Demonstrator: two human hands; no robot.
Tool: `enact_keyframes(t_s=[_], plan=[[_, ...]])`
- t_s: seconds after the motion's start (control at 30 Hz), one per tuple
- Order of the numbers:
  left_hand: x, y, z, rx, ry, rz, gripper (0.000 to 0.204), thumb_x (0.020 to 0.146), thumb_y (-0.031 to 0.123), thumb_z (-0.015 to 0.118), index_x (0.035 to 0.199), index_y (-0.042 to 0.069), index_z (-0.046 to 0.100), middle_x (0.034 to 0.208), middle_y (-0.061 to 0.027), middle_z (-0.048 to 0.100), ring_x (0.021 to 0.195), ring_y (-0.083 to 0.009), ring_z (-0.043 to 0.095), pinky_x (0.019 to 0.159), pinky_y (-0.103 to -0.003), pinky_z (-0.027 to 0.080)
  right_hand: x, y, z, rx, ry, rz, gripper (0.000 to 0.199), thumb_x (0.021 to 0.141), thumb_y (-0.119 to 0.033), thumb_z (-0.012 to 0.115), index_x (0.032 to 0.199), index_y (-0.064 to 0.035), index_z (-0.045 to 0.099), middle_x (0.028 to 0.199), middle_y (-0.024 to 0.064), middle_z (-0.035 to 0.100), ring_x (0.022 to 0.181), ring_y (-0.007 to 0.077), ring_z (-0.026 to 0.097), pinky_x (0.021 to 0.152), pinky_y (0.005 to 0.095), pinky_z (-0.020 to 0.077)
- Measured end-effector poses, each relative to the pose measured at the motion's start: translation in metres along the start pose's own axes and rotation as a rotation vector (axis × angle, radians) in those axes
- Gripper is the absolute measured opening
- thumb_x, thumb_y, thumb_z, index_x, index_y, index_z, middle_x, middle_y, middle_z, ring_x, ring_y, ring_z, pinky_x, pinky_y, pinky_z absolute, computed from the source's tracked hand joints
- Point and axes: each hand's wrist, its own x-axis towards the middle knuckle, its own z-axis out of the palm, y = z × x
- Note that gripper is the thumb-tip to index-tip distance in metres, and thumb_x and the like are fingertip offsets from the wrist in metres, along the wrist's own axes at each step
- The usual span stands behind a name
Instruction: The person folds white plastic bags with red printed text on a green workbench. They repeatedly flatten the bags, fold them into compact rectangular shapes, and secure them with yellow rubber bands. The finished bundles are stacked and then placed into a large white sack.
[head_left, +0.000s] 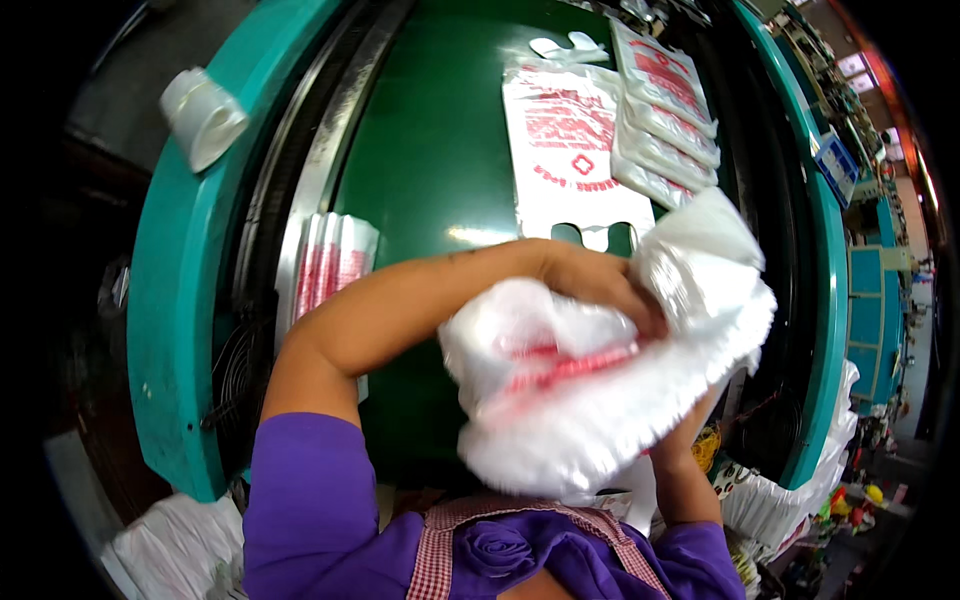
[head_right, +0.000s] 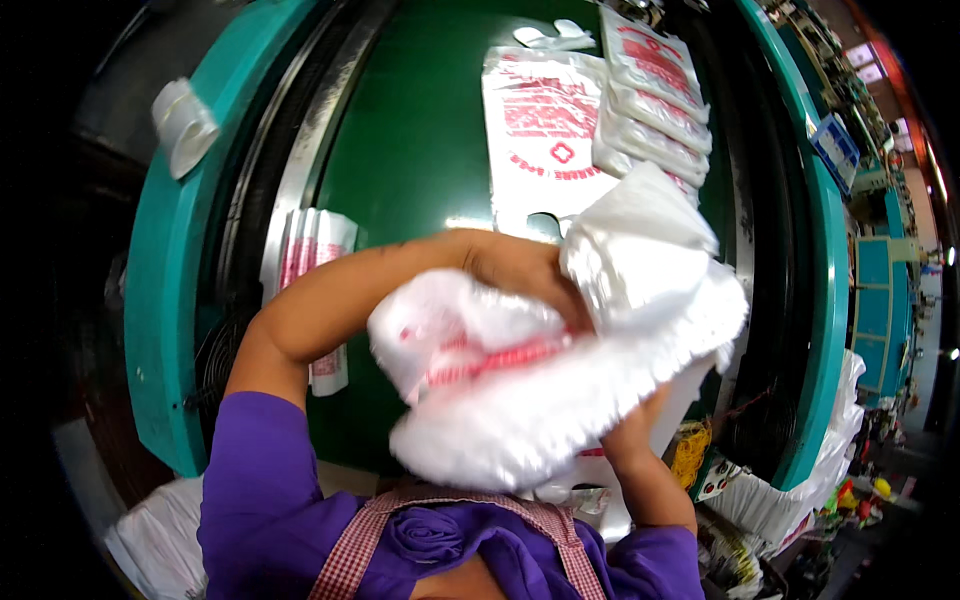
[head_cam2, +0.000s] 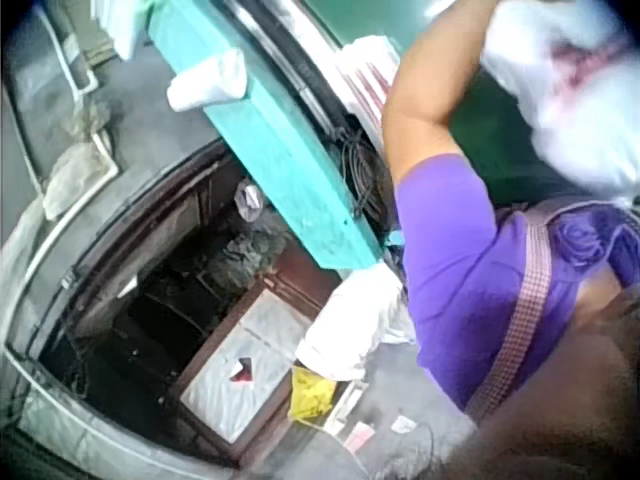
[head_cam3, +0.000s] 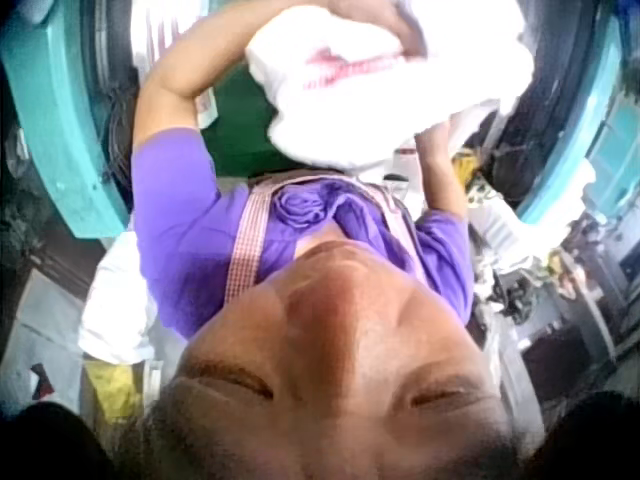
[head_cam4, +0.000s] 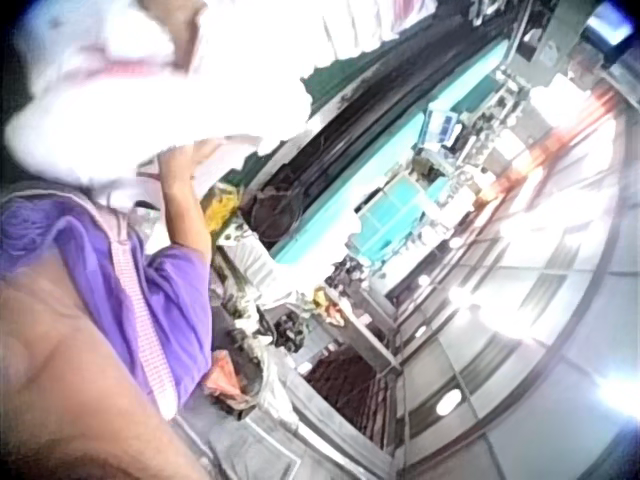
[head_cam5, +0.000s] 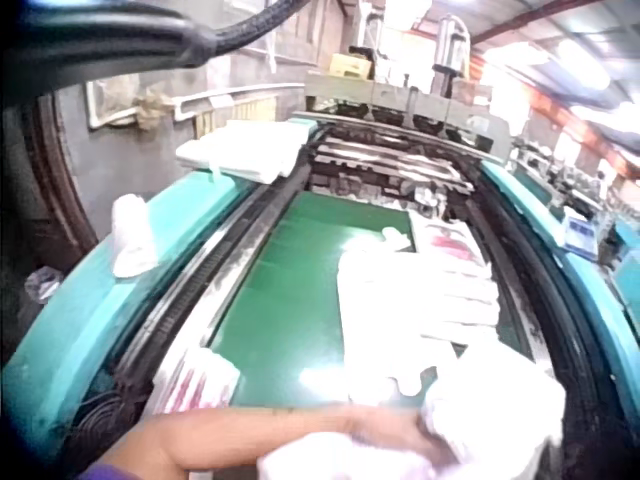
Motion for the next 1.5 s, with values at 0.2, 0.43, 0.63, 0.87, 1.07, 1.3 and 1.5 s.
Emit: enact_keyframes(t_s=[0.2,0.43,0.63,0.87,1.07,1.3,1.5], plan=[[0.059,-0.062,-0.161,0.255,0.418,-0.259,0.053,0.081,0.036,0.071,0.12,0.002,0.061,0.118,-0.0104,0.062,0.108,-0.0182,0.056,0.096,-0.03,0.042,0.144,0.165,0.018,0.066,0.124,0.263,0.043,0.088,-0.017,0.059,0.126,0.0011,0.047,0.107,0.0101,0.059,0.095,0.016,0.057,0.08,0.0274,0.0472],[-0.048,-0.174,-0.163,0.358,1.377,0.015,0.082,0.077,0.037,0.073,0.141,0.004,0.035,0.139,-0.0197,0.038,0.127,-0.03,0.042,0.099,-0.039,0.042,0.194,0.226,-0.062,-1.045,0.262,-0.208,0.092,0.072,-0.041,0.078,0.14,0.0007,0.033,0.14,0.024,0.04,0.127,0.038,0.041,0.104,0.0416,0.0357],[-0.015,-0.22,-0.075,0.602,1.386,-0.16,0.1,0.069,0.022,0.079,0.148,0.01,0.02,0.146,-0.0228,0.023,0.135,-0.0376,0.025,0.11,-0.045,0.026,0.177,0.256,-0.042,-0.782,0.201,0.122,0.098,0.065,-0.043,0.081,0.139,-0.0011,0.033,0.132,0.0201,0.039,0.116,0.0361,0.049,0.096,0.0407,0.0429],[-0.047,-0.199,-0.191,0.739,1.504,-0.08,0.084,0.067,0.007,0.072,0.142,0.006,0.034,0.138,-0.0217,0.04,0.126,-0.0342,0.042,0.105,-0.038,0.037,0.245,0.258,0.032,-0.731,0.247,0.05,0.095,0.069,-0.038,0.079,0.138,0.0038,0.029,0.13,0.024,0.036,0.117,0.0391,0.046,0.094,0.0417,0.0436],[-0.028,-0.163,-0.186,1.563,1.572,-0.279,0.071,0.075,0.016,0.07,0.139,0.007,0.041,0.144,-0.0229,0.031,0.134,-0.0376,0.031,0.109,-0.049,0.025,0.298,0.224,0.012,-0.908,-0.059,0.138,0.074,0.075,-0.044,0.072,0.133,-0.006,0.045,0.121,0.0194,0.051,0.109,0.036,0.055,0.089,0.0425,0.0463],[0.04,-0.203,-0.14,1.591,0.976,-0.209,0.06,0.08,0.036,0.066,0.136,0.026,0.047,0.153,-0.0078,0.024,0.141,-0.0324,0.017,0.105,-0.066,0.015,0.347,0.24,-0.076,-1.548,0.142,-0.572,0.101,0.062,-0.028,0.079,0.146,-0.0213,0.023,0.136,0.0216,0.038,0.123,0.0433,0.04,0.101,0.0515,0.0364],[0.04,-0.213,-0.146,1.603,0.949,-0.289,0.06,0.082,0.043,0.06,0.138,0.029,0.044,0.153,-0.0062,0.024,0.142,-0.0313,0.016,0.107,-0.063,0.009,0.439,0.279,-0.1,-1.401,-0.062,-0.321,0.043,0.078,-0.013,0.056,0.121,-0.0116,0.051,0.096,0.0188,0.062,0.095,0.0336,0.063,0.077,0.0456,0.0518]])
